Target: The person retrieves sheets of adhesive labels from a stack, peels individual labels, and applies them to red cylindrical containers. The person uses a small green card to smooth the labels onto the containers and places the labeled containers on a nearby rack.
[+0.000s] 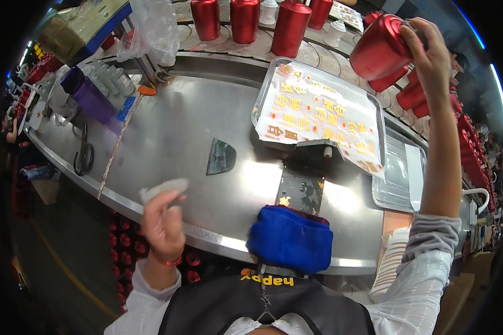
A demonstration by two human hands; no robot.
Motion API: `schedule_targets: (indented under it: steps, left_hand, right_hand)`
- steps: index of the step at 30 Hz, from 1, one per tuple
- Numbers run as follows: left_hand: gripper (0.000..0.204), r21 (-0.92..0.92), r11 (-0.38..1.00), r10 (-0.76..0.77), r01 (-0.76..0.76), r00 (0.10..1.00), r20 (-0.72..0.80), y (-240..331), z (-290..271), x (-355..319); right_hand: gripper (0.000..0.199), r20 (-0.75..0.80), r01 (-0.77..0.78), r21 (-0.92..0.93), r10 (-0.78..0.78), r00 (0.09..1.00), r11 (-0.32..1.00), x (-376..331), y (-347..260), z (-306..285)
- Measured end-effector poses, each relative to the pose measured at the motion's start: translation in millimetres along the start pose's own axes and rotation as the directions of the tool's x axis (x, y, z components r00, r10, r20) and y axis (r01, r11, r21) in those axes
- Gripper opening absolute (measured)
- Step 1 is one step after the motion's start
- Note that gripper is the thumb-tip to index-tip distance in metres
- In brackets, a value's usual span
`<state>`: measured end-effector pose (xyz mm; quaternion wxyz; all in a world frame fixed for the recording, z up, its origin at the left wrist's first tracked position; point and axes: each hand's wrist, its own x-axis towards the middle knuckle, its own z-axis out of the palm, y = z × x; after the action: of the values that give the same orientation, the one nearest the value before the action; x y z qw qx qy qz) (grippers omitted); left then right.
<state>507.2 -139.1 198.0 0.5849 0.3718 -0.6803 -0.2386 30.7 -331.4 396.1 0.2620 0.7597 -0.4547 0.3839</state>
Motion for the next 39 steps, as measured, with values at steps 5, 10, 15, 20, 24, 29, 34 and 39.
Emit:
schedule_targets:
  steps: [5,10,15,20,24,29,34,39]
  left_hand:
    - [0.082,-0.518,0.797,-0.015,0.310,0.868,0.497,48,103,86]
    - [0.081,-0.575,0.473,0.002,0.667,0.652,0.758,71,147,64]
    - [0.053,-0.489,0.275,-0.277,0.828,0.555,0.784,57,140,24]
    - [0.044,-0.425,0.255,-0.372,0.869,0.493,0.786,48,146,28]
    - [0.044,-0.406,0.246,-0.414,0.880,0.475,0.777,49,151,29]
    - [0.055,-0.432,0.254,-0.441,0.865,0.501,0.745,56,151,30]
    - [0.066,-0.423,0.250,-0.427,0.871,0.491,0.759,56,149,32]
    - [0.066,-0.428,0.235,-0.441,0.873,0.488,0.753,58,147,34]
  right_hand:
    - [0.028,0.361,-0.497,0.676,0.343,0.867,0.544,-34,-103,-94]
    - [0.039,0.683,-0.797,0.601,0.476,0.554,0.065,-138,-184,-64]
    - [0.044,0.791,-0.796,0.510,0.541,0.286,-0.325,-218,-228,-33]
    - [0.041,0.782,-0.829,0.497,0.546,0.299,-0.258,-227,-237,-28]
    - [0.040,0.785,-0.820,0.508,0.535,0.314,-0.264,-239,-232,-27]
    - [0.043,0.787,-0.895,0.429,0.537,0.303,-0.124,-230,-221,-38]
    - [0.042,0.740,-0.896,0.434,0.532,0.411,0.089,-227,-197,-51]
    - [0.041,0.764,-0.904,0.373,0.483,0.427,0.209,-232,-191,-54]
